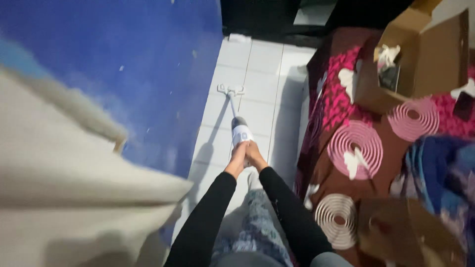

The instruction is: The user is assembling a cordless vacuum cleaner by attaching the extension tube and floor head.

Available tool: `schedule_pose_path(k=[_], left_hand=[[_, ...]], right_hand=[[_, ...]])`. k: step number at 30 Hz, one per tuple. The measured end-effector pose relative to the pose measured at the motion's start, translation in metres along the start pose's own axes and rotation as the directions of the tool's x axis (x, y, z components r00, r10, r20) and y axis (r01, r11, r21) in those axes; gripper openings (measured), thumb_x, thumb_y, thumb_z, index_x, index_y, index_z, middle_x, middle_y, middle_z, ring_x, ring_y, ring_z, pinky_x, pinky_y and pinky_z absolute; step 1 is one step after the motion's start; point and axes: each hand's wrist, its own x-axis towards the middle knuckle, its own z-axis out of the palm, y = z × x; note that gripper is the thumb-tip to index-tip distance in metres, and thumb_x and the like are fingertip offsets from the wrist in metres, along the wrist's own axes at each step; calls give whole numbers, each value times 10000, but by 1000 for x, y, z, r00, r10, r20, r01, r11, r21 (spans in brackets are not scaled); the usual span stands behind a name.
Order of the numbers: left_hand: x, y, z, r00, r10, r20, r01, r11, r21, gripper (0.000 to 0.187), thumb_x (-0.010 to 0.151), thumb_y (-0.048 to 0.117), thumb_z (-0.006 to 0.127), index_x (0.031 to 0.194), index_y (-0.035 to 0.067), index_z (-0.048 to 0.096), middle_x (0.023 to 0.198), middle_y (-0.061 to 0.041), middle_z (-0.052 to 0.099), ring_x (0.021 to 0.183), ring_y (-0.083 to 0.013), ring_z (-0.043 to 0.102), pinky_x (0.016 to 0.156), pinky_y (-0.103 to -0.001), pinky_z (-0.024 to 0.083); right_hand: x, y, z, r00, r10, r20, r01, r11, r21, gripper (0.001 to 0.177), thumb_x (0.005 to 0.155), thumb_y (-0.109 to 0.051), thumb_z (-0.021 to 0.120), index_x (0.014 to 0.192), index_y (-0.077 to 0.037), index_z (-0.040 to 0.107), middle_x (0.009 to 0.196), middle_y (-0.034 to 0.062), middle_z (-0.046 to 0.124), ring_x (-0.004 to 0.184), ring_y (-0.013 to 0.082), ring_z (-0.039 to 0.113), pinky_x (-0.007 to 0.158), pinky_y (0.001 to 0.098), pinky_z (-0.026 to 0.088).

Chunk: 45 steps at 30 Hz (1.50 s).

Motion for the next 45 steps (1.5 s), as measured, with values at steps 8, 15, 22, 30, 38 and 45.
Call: schedule_pose_path(k=[8,15,22,30,38,45], left_hand=[[-110,-10,-62,989,-144,10,144,989,23,511,834,352,693,1209,6,671,1174,-156,699,1029,-274,670,855,-416,544],[-155,-10,-111,989,-83,-122,105,978,182,478,808,294,711,1154,-35,699,1108,-154,725,985,-268,688,820,-408,555],[-213,4,-150,993,-29,-110,64,942,330,427,810,280,682,1134,3,677,1052,-171,722,923,-274,689,764,-424,556],[-289,-31,-160,998,10,-56,9,941,338,423,827,262,693,1133,-29,672,1024,-168,724,883,-247,693,741,-390,553],[-357,-103,-142,967,-248,-63,245,968,-47,428,876,361,662,1174,56,625,1077,-116,651,909,-260,614,696,-444,508],[-407,-117,-59,932,-341,123,363,880,-307,498,1025,482,461,1388,145,514,1334,-73,568,1209,-248,576,910,-591,539]], right_hand=[[-125,17,54,997,68,32,-73,972,225,184,934,-126,625,953,42,697,871,118,718,746,183,648,622,362,537],[-195,0,104,986,108,126,-151,899,412,180,906,-103,652,1005,36,710,922,127,736,791,211,699,675,354,575],[-250,-14,145,980,185,68,-196,877,439,198,899,-116,661,1053,8,684,917,96,717,766,194,678,629,362,558],[-324,5,143,971,213,113,-240,879,411,177,929,-105,597,1034,18,672,886,116,713,710,195,675,569,361,549],[-382,31,73,948,-82,306,162,955,-247,295,894,-184,692,967,101,673,891,227,700,733,286,679,613,411,556],[-445,-109,-11,927,245,286,61,651,-756,463,782,-235,751,1173,-16,633,1021,254,742,898,357,761,780,449,589]])
